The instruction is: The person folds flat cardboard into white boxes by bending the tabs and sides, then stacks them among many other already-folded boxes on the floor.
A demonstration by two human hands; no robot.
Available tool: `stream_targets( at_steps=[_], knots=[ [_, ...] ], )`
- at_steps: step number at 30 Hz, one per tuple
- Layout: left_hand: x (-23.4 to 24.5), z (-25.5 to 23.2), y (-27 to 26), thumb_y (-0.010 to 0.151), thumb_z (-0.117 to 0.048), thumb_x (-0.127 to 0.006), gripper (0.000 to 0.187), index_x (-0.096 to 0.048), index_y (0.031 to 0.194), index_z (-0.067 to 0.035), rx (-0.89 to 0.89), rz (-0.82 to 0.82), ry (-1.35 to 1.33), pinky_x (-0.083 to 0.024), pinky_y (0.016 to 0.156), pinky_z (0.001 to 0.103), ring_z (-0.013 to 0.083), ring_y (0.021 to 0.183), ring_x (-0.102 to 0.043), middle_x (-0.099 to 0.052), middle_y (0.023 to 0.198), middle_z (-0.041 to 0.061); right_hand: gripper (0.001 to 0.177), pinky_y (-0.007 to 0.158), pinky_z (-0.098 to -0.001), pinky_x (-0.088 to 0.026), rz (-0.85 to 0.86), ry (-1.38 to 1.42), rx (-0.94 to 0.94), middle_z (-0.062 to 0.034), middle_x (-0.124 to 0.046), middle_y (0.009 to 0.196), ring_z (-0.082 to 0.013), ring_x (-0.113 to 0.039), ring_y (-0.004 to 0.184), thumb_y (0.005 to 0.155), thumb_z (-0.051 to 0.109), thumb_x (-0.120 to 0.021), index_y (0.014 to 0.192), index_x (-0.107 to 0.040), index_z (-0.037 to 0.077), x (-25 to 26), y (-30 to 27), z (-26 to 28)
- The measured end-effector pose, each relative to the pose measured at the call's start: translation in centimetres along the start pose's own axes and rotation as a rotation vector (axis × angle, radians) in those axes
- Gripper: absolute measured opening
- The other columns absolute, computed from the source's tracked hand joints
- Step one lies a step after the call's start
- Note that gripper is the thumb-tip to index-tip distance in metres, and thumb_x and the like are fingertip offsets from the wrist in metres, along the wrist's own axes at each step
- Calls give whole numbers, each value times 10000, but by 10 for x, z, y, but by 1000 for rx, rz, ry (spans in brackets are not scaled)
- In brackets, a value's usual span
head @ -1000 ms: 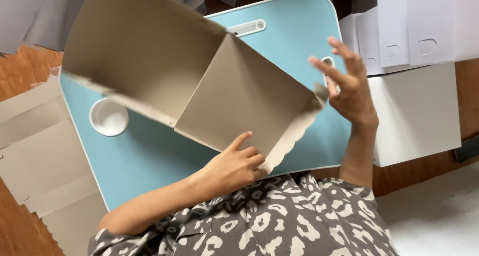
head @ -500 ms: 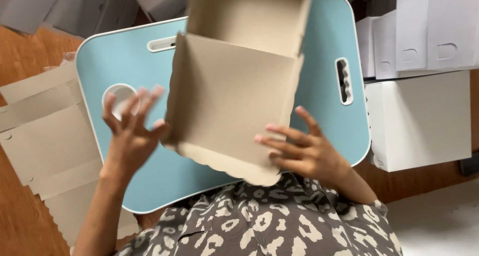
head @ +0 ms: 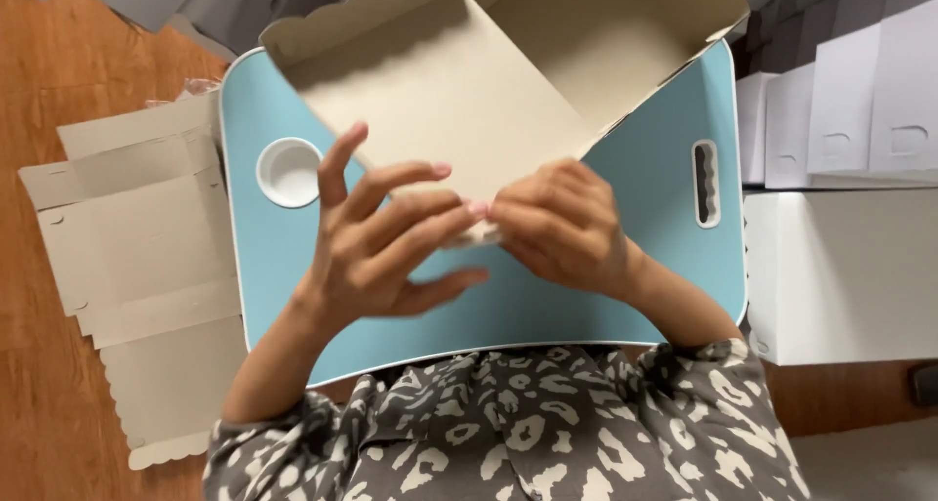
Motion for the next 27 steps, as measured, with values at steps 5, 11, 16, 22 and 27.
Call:
stream_targets(
  at_steps=[5, 11, 16, 22, 27],
  knots=[
    [20, 27, 19, 965, -133, -747, 130, -640, 934, -65, 89, -322, -176, -212, 1238, 551, 313, 946, -740, -719, 822, 49, 174, 834, -351, -491, -128, 163, -185, -95, -707, 1046, -232, -648, 903, 1014, 123, -733, 1161, -680, 45, 17, 22, -31],
    [17, 47, 11, 905, -33, -712, 175, -547, 881, -88, 218, -670, -213, -254, 1253, 520, 247, 791, -703, -632, 710, 69, 94, 760, -317, -572, -261, 241, -309, -137, -705, 970, -232, -686, 821, 971, -37, -764, 1023, -695, -1, 23, 39, -51],
    [14, 64, 4, 844, 70, -691, 295, -502, 985, -108, 426, -775, -220, -309, 1272, 472, 177, 687, -613, -563, 724, 24, 79, 770, -327, -502, -266, 164, -210, -119, -689, 949, -221, -663, 823, 982, -25, -729, 1036, -699, 24, 18, 43, -47],
    [21, 59, 27, 964, -60, -782, 164, -685, 1089, -102, 389, -325, -30, -179, 1248, 549, 221, 973, -728, -741, 975, 40, 71, 749, -391, -528, -315, -288, 84, -114, -691, 973, -256, -686, 808, 990, 10, -708, 1053, -701, 41, 14, 35, -23],
    [19, 53, 27, 1005, -77, -754, 220, -710, 1215, -126, 268, 14, -124, -131, 1231, 666, 242, 1134, -698, -747, 1059, 15, 62, 705, -371, -545, -371, -362, 247, -106, -681, 927, -219, -684, 769, 923, 13, -733, 973, -699, 27, 3, 27, -6]
  ],
)
Point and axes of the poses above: each hand's wrist, its own y-axis towards the middle knuckle, its own x-axis out of the back of the hand, z = x × y, the point moved 10 cm from there along y, towards the middle knuckle
